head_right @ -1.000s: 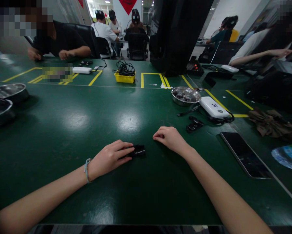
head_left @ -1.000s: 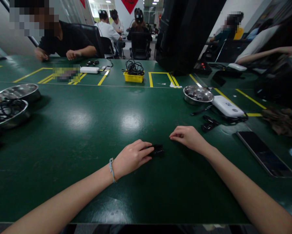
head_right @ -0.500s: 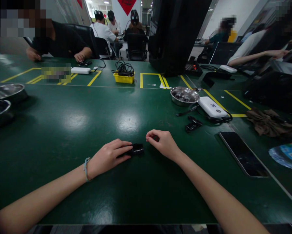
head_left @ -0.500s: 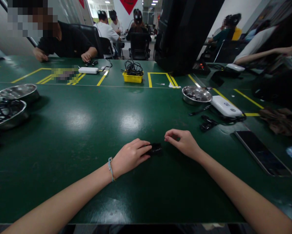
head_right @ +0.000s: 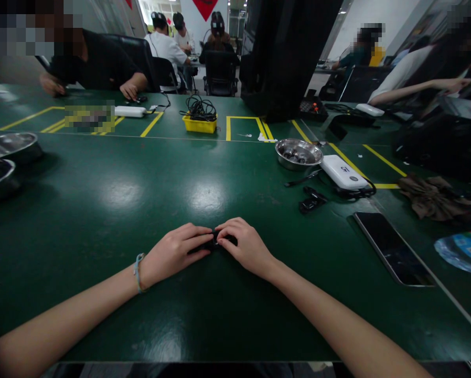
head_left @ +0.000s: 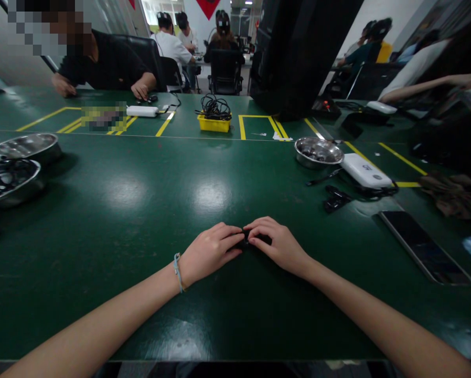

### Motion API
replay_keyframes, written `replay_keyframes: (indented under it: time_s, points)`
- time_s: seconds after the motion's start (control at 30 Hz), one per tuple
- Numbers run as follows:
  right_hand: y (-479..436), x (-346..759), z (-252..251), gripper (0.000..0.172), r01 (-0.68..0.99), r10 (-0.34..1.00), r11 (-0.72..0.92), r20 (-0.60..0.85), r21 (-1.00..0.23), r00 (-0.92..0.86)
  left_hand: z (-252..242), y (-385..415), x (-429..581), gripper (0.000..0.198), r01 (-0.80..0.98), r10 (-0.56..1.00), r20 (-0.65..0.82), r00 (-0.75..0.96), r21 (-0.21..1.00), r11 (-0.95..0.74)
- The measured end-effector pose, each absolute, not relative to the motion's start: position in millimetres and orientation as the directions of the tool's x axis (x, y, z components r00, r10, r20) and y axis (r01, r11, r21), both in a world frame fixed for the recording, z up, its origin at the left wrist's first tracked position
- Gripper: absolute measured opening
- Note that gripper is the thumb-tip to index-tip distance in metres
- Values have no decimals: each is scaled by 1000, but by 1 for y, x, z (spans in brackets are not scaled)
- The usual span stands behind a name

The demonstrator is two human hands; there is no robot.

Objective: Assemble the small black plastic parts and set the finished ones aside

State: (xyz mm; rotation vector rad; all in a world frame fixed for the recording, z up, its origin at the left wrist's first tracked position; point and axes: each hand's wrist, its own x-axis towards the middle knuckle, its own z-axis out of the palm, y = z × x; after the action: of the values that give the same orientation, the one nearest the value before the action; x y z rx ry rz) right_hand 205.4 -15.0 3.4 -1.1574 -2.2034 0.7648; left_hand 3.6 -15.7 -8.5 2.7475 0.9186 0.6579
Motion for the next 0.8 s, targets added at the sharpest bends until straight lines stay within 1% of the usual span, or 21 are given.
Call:
replay_keyframes:
  time_s: [0.37, 0.57, 0.8]
  points:
    - [-22, 200, -3, 6, 620, 849, 523, 293, -586, -439, -8, -17, 4, 24, 528, 590, 374, 716, 263, -808]
    - [-24, 203, -6, 9, 620, 814, 580, 347, -528, -466, -7, -17, 4, 25, 531, 584, 359, 728, 244, -811]
    - [-24, 209, -7, 14, 603, 774, 632, 365, -487, -517, -8, -15, 2, 27, 544, 590, 346, 730, 230, -807]
